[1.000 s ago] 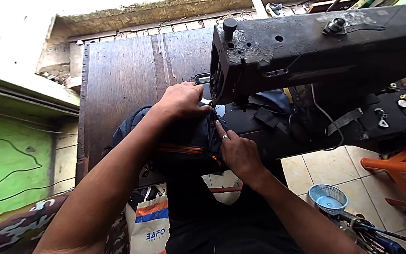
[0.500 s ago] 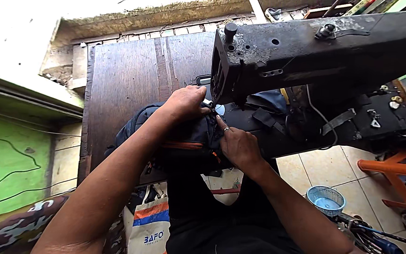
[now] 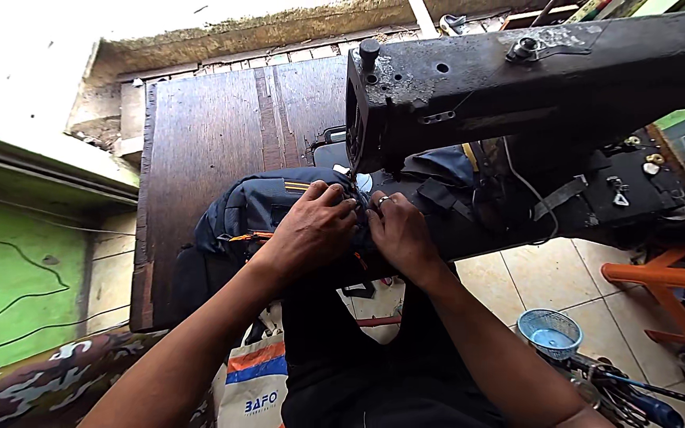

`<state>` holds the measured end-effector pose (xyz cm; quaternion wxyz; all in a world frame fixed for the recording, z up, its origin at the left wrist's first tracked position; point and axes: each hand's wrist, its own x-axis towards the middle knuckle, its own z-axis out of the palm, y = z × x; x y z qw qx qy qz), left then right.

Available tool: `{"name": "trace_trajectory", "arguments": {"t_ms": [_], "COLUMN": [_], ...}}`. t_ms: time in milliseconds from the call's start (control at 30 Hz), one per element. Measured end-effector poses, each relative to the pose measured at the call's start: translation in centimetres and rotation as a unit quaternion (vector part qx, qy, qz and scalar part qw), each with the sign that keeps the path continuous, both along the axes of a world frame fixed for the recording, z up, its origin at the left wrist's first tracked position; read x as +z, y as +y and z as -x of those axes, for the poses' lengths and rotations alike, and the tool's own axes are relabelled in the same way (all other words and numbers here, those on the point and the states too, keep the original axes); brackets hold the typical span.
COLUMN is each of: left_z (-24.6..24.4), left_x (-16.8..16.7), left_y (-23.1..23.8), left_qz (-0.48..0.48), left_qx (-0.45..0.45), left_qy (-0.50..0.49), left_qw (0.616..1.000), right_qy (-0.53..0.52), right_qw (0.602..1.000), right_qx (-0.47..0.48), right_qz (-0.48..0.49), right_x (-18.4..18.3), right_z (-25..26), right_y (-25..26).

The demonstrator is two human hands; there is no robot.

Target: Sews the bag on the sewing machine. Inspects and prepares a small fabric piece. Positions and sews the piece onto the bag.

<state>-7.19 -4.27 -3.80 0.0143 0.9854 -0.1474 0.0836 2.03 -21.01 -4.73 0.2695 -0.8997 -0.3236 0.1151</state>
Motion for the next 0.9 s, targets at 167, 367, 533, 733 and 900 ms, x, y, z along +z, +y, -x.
{"name": "trace_trajectory", "arguments": {"t_ms": [167, 367, 533, 733, 900], "left_z": [-0.2, -0.1, -0.4, -0.2, 0.1], "left_x": [0.0, 0.1, 0.1, -0.6, -0.6], "left_y": [0.1, -0.4, -0.8, -0.7, -0.7], "left_qz": [0.000, -0.014, -0.020, -0.015, -0.012], "left_qx": [0.007, 0.025, 0.035, 0.030, 0.034], "left_qy": [0.014, 0.025, 0.032, 0.006, 0.024], "left_qw": [1.000, 0.999, 0.999, 0.999, 0.999], "right_qy": [-0.001, -0.023, -0.019, -0.032, -0.021], "right_qw": [1.000, 1.000, 1.000, 0.998, 0.999], "right_qx": [-0.016, 0.012, -0.016, 0.001, 0.006], "right_qz": [-0.018, 0.012, -0.019, -0.046, -0.043], "right_x": [0.4, -1.0, -1.5, -1.1, -0.8], "right_z": [-0.6, 0.0, -1.0, -2.5, -2.3], "right_y": [0.0, -0.7, -0.6, 0.2, 0.2]}}
